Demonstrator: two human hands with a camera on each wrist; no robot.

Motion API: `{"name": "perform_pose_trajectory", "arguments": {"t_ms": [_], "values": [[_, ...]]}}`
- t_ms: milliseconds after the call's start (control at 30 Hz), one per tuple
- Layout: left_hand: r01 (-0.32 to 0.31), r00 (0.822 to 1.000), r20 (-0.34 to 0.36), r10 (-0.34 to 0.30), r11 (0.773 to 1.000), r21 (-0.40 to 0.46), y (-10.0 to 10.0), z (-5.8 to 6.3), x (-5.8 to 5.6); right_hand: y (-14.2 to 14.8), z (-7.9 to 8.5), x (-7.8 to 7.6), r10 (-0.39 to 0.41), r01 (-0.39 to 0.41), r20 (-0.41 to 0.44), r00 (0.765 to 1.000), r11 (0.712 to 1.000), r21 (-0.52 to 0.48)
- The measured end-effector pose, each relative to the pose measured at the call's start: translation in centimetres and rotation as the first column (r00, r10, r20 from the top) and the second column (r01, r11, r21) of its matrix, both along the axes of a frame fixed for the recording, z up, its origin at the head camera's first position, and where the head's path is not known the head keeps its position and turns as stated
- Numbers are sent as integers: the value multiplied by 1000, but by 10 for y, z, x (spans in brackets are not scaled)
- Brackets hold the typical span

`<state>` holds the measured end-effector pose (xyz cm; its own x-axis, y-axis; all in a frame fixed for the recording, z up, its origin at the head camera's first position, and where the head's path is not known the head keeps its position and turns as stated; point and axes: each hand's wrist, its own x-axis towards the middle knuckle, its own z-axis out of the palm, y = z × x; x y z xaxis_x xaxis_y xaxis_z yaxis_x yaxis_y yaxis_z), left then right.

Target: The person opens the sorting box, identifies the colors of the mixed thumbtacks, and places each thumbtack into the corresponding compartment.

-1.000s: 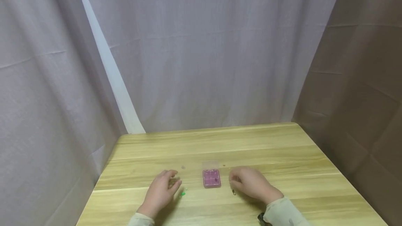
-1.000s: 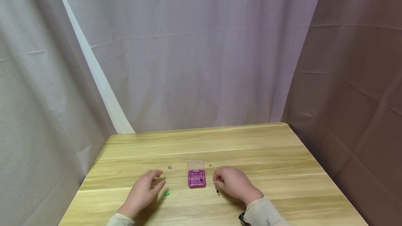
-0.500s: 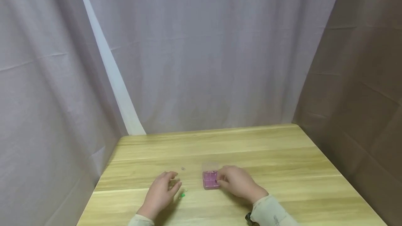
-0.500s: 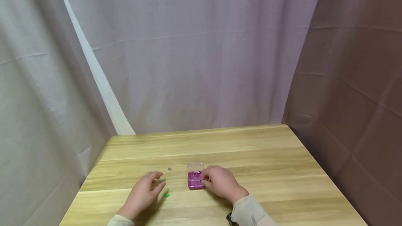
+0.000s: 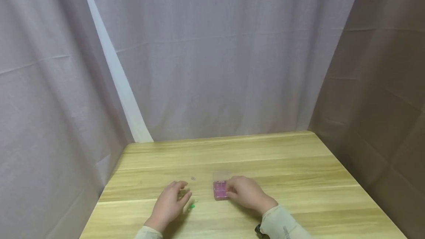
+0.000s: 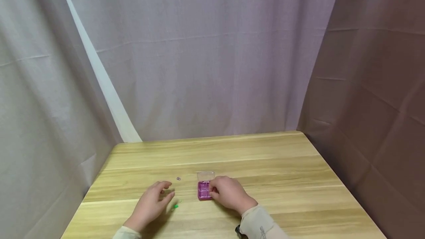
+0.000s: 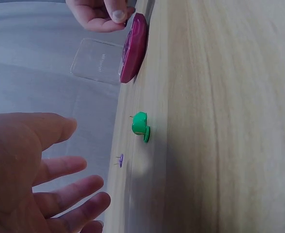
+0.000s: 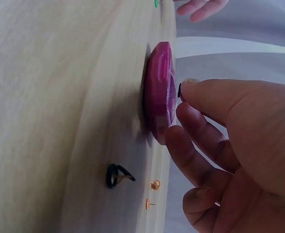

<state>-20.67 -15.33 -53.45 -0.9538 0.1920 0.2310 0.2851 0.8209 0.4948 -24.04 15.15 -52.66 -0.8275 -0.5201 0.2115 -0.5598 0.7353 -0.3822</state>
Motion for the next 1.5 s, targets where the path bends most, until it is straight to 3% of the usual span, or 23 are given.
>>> {"name": "perform_pose_trajectory", "arguments": {"t_ms": [800,1100,1500], "values": [[-22,999,-35,21,999,-25,0,-4,3,-6,-11,-2,-8,8,-13,1000,999,40],[-24,999,-45,23,999,-34,0,-2,0,-4,-10,-5,-14,16,-54,998,999,34],[-27,999,-38,26,999,-23,0,-2,0,0,-13,-6,-17,17,-44,999,1000,5]]}}
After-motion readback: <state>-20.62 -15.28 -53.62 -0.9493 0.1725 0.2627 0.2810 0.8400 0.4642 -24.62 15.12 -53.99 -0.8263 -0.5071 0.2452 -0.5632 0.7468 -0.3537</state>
